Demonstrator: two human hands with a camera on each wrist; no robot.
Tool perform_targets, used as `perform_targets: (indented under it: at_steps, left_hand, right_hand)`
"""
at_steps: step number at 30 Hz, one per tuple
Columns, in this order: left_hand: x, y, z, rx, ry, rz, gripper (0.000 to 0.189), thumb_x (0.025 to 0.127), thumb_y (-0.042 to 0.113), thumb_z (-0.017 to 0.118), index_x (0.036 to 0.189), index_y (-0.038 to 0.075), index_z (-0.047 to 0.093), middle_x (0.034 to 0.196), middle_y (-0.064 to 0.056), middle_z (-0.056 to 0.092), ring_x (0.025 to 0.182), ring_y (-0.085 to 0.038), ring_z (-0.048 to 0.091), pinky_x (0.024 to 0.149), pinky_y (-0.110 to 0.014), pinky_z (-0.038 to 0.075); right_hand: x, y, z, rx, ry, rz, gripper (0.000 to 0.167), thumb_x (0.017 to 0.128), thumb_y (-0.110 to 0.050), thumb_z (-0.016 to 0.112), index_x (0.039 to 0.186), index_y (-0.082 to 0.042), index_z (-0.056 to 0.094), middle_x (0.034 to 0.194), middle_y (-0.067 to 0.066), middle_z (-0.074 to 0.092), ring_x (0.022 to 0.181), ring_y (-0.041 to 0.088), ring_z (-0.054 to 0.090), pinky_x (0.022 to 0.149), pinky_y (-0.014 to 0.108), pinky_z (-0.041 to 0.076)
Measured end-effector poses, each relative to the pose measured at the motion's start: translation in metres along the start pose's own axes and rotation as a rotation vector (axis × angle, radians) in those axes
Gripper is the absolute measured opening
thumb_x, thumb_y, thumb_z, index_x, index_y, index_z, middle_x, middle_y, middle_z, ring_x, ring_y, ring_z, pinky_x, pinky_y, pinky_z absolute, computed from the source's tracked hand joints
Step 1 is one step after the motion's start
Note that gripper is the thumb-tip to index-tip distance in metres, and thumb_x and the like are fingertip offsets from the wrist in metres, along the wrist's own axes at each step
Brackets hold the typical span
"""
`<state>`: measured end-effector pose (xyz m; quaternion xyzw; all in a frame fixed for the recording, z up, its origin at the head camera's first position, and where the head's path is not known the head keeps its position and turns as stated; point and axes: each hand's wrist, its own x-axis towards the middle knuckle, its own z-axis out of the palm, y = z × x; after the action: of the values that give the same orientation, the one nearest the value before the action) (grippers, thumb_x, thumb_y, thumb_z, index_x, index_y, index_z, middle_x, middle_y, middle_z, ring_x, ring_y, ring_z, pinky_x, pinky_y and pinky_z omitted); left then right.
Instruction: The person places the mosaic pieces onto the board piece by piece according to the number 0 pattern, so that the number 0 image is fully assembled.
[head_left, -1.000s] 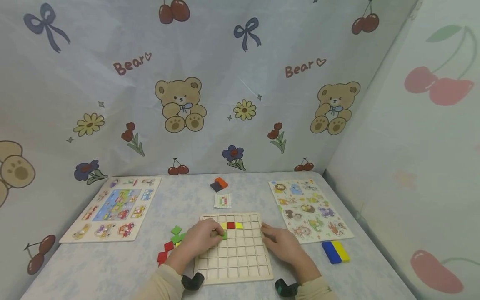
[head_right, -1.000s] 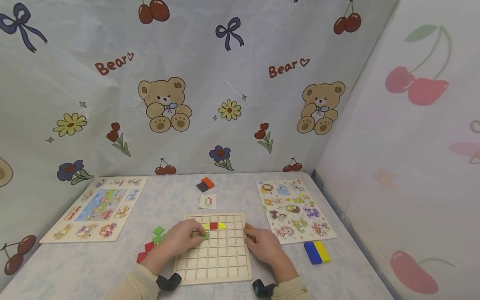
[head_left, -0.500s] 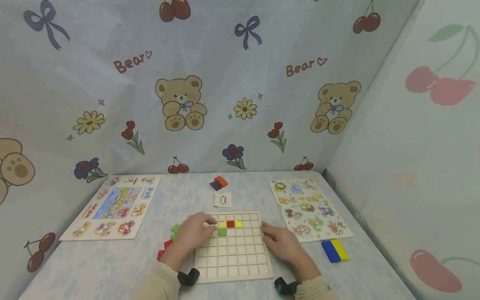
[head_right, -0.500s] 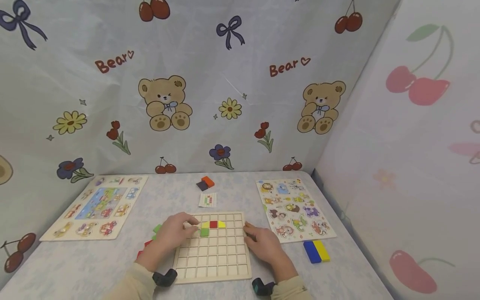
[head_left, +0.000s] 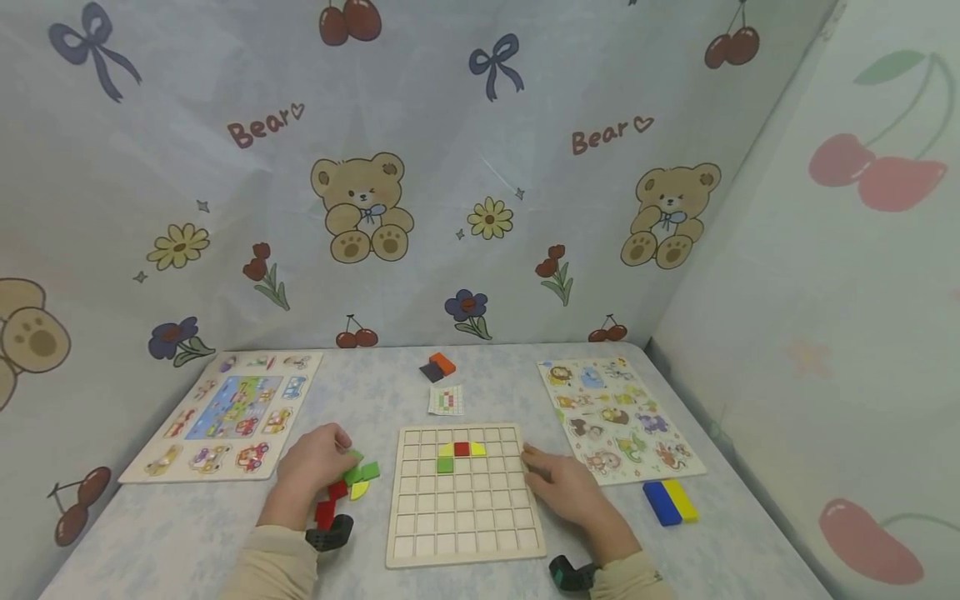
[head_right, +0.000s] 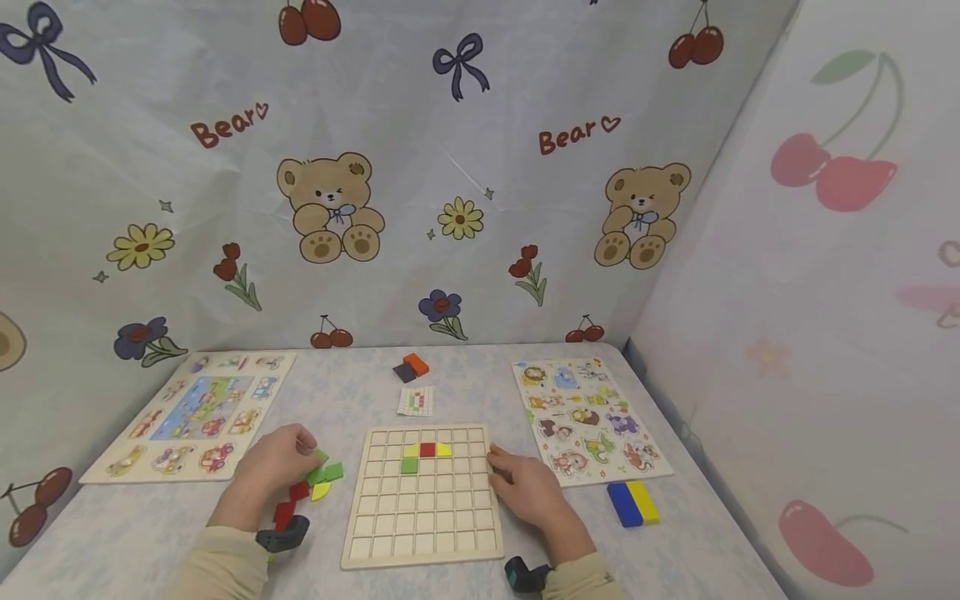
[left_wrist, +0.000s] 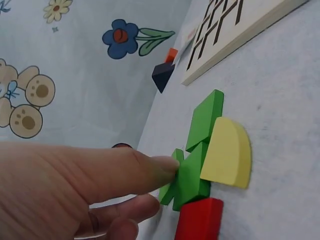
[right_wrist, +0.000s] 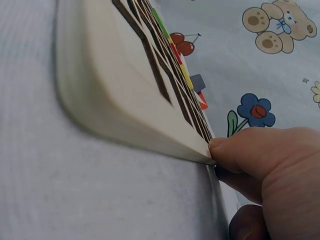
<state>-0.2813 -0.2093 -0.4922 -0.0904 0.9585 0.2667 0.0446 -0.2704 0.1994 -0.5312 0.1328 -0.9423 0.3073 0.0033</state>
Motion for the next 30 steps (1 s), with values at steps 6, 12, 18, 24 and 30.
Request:
perform_targets:
  at_steps: [6, 12, 18, 24, 30]
  left_hand:
    - [0.002, 0.001, 0.003, 0.003, -0.009, 0.008, 0.027, 0.085, 0.023, 0.077, 0.107, 0.008, 0.069, 0.095, -0.006, 0.069, 0.075, -0.020, 0.060, 0.063, -0.036, 0.046]
    - [0.003, 0.002, 0.007, 0.010, 0.005, 0.018, 0.029, 0.086, 0.020, 0.078, 0.110, 0.006, 0.070, 0.094, -0.006, 0.069, 0.077, -0.021, 0.059, 0.065, -0.037, 0.048]
    - [0.003, 0.006, 0.013, -0.008, 0.043, 0.064, 0.029, 0.087, 0.022, 0.080, 0.111, 0.008, 0.072, 0.098, -0.003, 0.072, 0.081, -0.018, 0.063, 0.070, -0.041, 0.051]
    - [-0.007, 0.037, 0.030, -0.112, 0.003, 0.264, 0.023, 0.086, 0.030, 0.083, 0.106, 0.021, 0.075, 0.100, 0.005, 0.072, 0.086, -0.014, 0.064, 0.076, -0.040, 0.053]
    - [-0.022, 0.064, 0.056, -0.131, -0.142, 0.499, 0.019, 0.086, 0.028, 0.083, 0.103, 0.025, 0.075, 0.096, 0.012, 0.070, 0.082, -0.007, 0.062, 0.072, -0.034, 0.051]
  right_hand:
    - [-0.001, 0.003, 0.000, 0.009, -0.010, -0.021, 0.042, 0.100, -0.027, 0.066, 0.139, -0.012, 0.065, 0.151, -0.001, 0.056, 0.140, 0.029, 0.053, 0.112, 0.052, 0.043]
    - [-0.001, 0.003, 0.000, 0.024, -0.016, -0.015, 0.042, 0.100, -0.027, 0.066, 0.139, -0.012, 0.065, 0.151, -0.002, 0.056, 0.140, 0.031, 0.053, 0.112, 0.053, 0.043]
    - [-0.001, 0.003, 0.001, 0.017, -0.021, -0.013, 0.043, 0.100, -0.028, 0.066, 0.139, -0.013, 0.065, 0.151, -0.002, 0.056, 0.140, 0.030, 0.053, 0.112, 0.053, 0.043]
    - [0.000, 0.005, 0.001, 0.014, -0.020, -0.015, 0.043, 0.100, -0.028, 0.066, 0.139, -0.012, 0.065, 0.151, -0.002, 0.056, 0.140, 0.030, 0.053, 0.112, 0.053, 0.043]
    - [0.000, 0.004, 0.000, 0.019, -0.012, -0.011, 0.043, 0.100, -0.028, 0.066, 0.139, -0.012, 0.065, 0.151, -0.002, 0.055, 0.140, 0.029, 0.053, 0.112, 0.053, 0.042]
